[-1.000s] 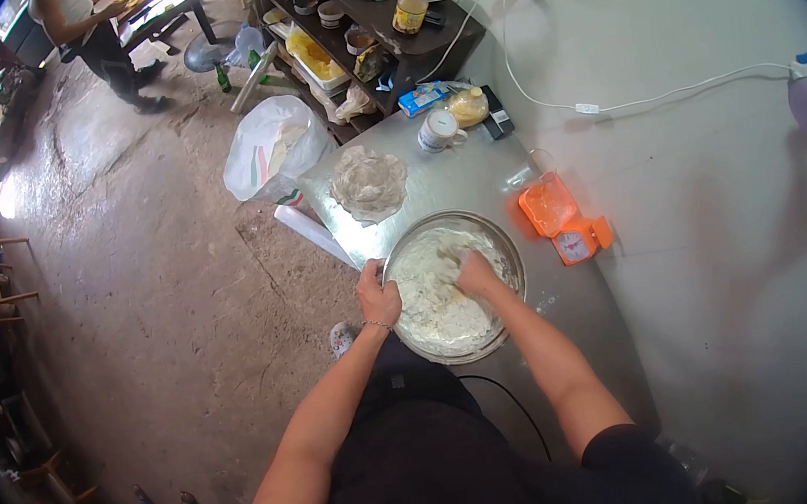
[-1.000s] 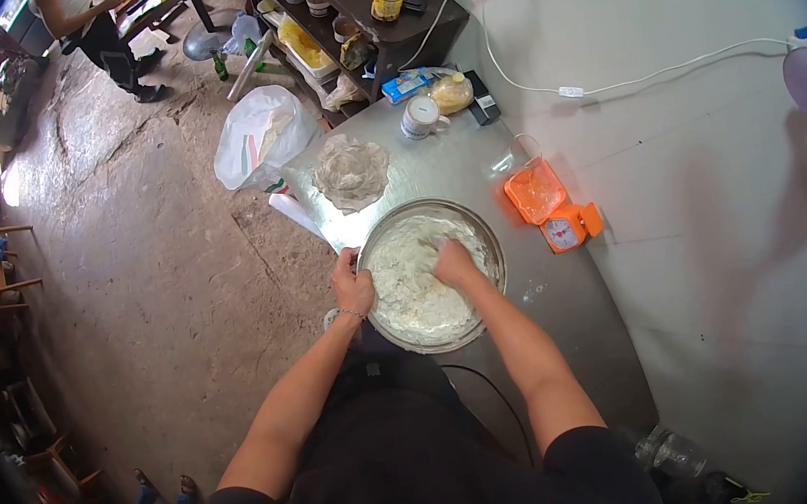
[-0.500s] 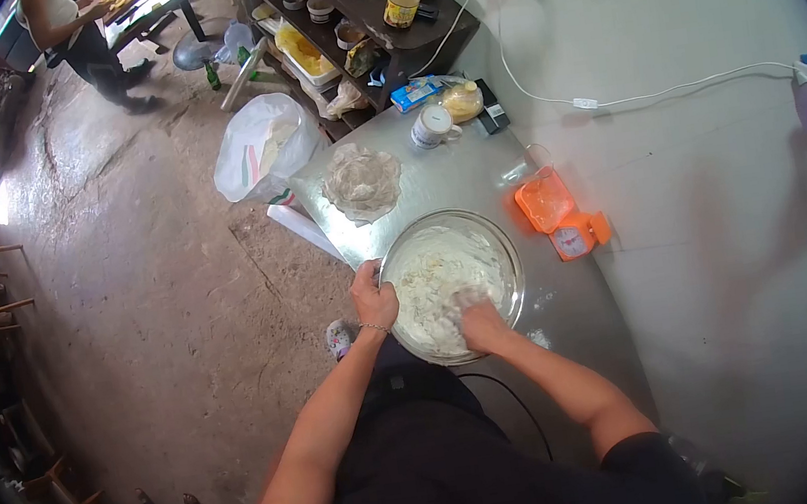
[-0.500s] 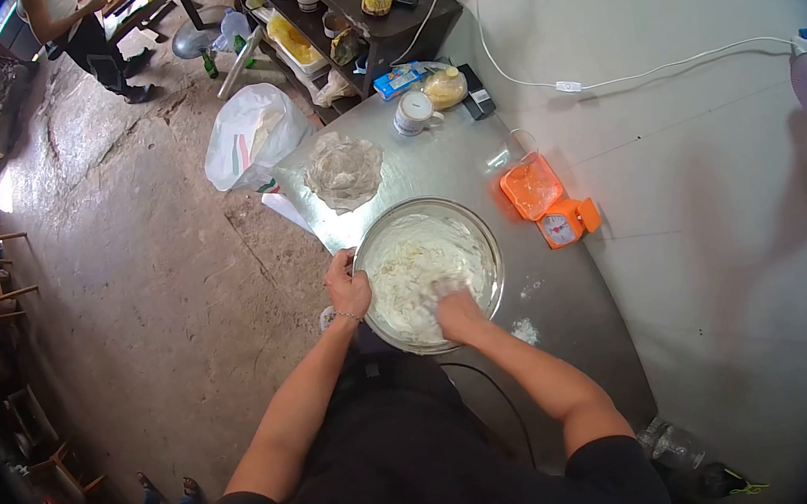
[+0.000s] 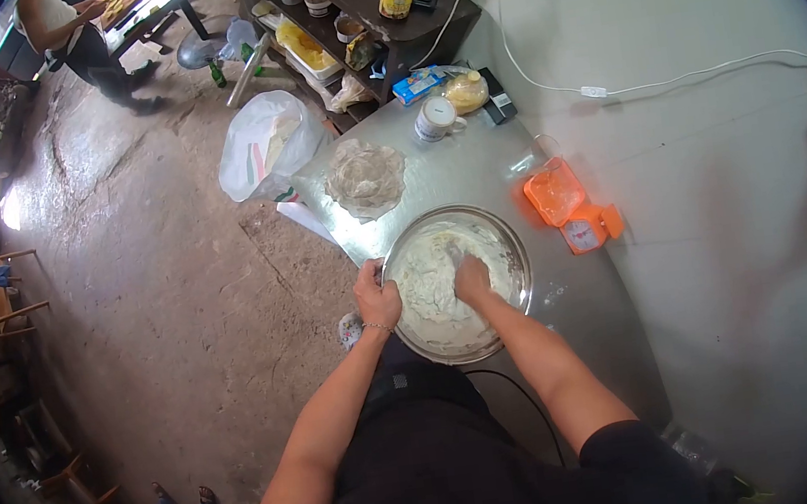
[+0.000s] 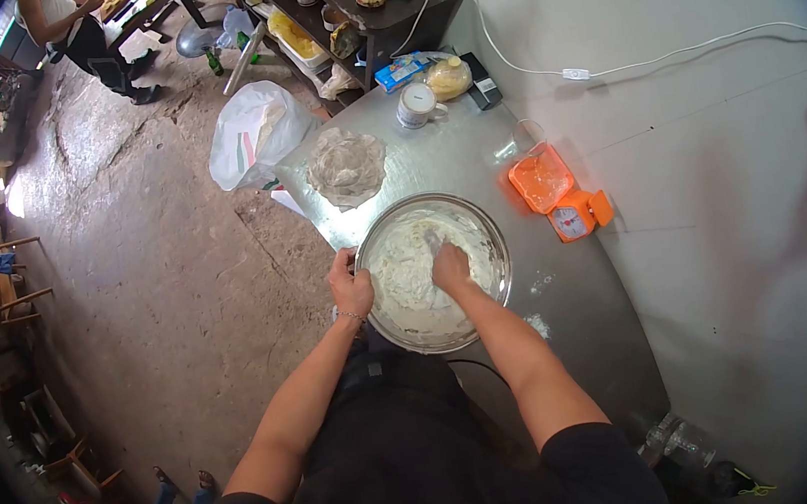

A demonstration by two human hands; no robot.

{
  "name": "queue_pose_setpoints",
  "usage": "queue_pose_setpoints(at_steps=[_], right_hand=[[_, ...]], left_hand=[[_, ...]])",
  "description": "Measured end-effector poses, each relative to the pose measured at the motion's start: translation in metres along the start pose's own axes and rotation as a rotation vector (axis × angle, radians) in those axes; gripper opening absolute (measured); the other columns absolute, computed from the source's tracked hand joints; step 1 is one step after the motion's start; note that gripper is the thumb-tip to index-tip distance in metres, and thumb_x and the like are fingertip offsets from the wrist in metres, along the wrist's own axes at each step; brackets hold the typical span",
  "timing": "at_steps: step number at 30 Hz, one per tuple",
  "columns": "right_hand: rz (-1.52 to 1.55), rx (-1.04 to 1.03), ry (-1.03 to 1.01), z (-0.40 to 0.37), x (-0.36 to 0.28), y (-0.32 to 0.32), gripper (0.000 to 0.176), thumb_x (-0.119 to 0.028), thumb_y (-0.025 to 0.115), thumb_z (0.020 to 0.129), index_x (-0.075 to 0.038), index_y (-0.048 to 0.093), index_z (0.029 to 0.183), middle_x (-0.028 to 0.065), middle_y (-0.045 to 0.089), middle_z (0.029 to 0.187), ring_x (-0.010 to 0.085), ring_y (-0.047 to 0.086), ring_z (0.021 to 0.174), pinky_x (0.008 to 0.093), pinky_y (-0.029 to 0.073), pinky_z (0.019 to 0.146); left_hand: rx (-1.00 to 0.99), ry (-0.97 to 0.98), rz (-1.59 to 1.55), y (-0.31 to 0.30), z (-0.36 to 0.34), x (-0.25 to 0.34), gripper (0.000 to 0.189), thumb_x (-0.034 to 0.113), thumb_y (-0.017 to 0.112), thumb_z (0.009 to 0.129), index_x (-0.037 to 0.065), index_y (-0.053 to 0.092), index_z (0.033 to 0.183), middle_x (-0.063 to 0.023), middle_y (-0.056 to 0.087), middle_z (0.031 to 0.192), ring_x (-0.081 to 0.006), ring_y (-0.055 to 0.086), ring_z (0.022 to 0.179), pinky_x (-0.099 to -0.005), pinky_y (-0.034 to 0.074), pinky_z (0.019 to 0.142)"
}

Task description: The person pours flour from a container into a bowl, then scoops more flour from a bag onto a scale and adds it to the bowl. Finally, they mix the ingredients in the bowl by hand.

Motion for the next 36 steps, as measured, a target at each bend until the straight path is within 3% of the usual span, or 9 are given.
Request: queue_pose_setpoints(at_steps=[2,7,10,16,18,22,28,32,36], right_hand=[[0.130,-0.052,0.031,-0.031,-0.041,-0.075,0.075,-0.009,0.074,0.078,-0.018,0.052,0.149,0.0276,0.063,0.129,0.0411,0.067,0.109,0.0475,0.055,0.093],[0.009,0.195,-0.181,-0.053,-0.083,-0.064,0.073,-0.020,0.073,0.082,-0.023,0.050,0.152,0.0278,0.054,0.141,0.0433,0.056,0.127,0.0548,0.042,0.110],[-0.151,0.032,-0.321,-0.096,-0.116,-0.031,0.073,-0.026,0.071,0.084,-0.023,0.047,0.153,0.0285,0.047,0.149,0.0451,0.053,0.130,0.0601,0.035,0.115],[-0.167,-0.388,-0.447,-0.144,-0.057,-0.039,0.057,-0.025,0.068,0.086,-0.016,0.061,0.142,0.0295,0.062,0.132,0.0446,0.066,0.111,0.0482,0.051,0.102],[0.205,-0.433,-0.391,-0.134,-0.030,-0.077,0.052,-0.027,0.069,0.086,-0.011,0.066,0.135,0.0275,0.067,0.125,0.0454,0.068,0.105,0.0448,0.054,0.096],[0.423,0.039,-0.245,-0.080,-0.004,-0.136,0.053,-0.027,0.068,0.090,-0.004,0.063,0.137,0.0266,0.066,0.130,0.0420,0.063,0.120,0.0427,0.048,0.104],[1.277,-0.055,0.148,0.039,0.003,0.011,0.048,-0.032,0.069,0.092,-0.001,0.066,0.128,0.0242,0.068,0.128,0.0397,0.065,0.116,0.0424,0.049,0.103],[0.698,-0.257,-0.374,0.047,-0.104,0.015,0.045,-0.035,0.070,0.088,0.002,0.070,0.114,0.0267,0.071,0.112,0.0377,0.070,0.101,0.0431,0.054,0.088],[0.331,-0.463,-0.599,-0.033,-0.167,-0.052,0.041,-0.037,0.071,0.081,0.002,0.074,0.091,0.0253,0.073,0.092,0.0381,0.070,0.086,0.0456,0.055,0.080]], left_hand=[[0.014,0.016,-0.022,0.001,0.001,0.001,0.032,-0.004,0.050,0.074,-0.004,0.064,0.103,-0.0123,0.071,0.087,-0.0199,0.067,0.078,-0.0346,0.053,0.077],[0.011,-0.009,-0.056,0.003,-0.002,0.004,0.030,-0.003,0.052,0.074,-0.004,0.064,0.102,-0.0159,0.069,0.085,-0.0233,0.065,0.075,-0.0355,0.052,0.074],[0.028,0.027,-0.048,0.000,-0.003,0.009,0.029,-0.003,0.052,0.074,-0.003,0.064,0.100,-0.0172,0.068,0.084,-0.0242,0.063,0.073,-0.0355,0.051,0.072],[0.052,0.029,-0.065,-0.001,-0.003,0.007,0.028,-0.003,0.053,0.074,-0.003,0.065,0.098,-0.0169,0.068,0.084,-0.0237,0.064,0.072,-0.0354,0.052,0.072],[0.062,0.037,-0.076,-0.001,-0.002,0.006,0.028,-0.004,0.052,0.074,-0.003,0.065,0.099,-0.0166,0.068,0.084,-0.0230,0.064,0.072,-0.0352,0.052,0.071],[0.047,0.031,-0.089,0.001,-0.004,0.008,0.029,-0.006,0.050,0.074,-0.003,0.064,0.099,-0.0157,0.067,0.082,-0.0215,0.064,0.072,-0.0342,0.052,0.071],[-0.021,0.001,-0.060,0.006,-0.002,-0.004,0.031,-0.006,0.049,0.073,-0.003,0.064,0.100,-0.0142,0.068,0.083,-0.0204,0.065,0.074,-0.0331,0.052,0.072],[-0.013,-0.028,-0.095,0.005,-0.001,-0.002,0.030,-0.006,0.049,0.072,-0.003,0.066,0.096,-0.0032,0.066,0.081,-0.0105,0.057,0.072,-0.0274,0.047,0.068],[0.023,0.001,-0.116,0.005,-0.001,-0.003,0.032,-0.007,0.049,0.072,-0.003,0.066,0.098,-0.0035,0.067,0.082,-0.0112,0.058,0.072,-0.0283,0.048,0.068]])
Point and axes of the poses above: each hand's wrist, its own z-axis towards the middle knuckle, its own y-axis out of the palm, x = y × z, the point moved 10 cm from there along z, towards the middle knuckle
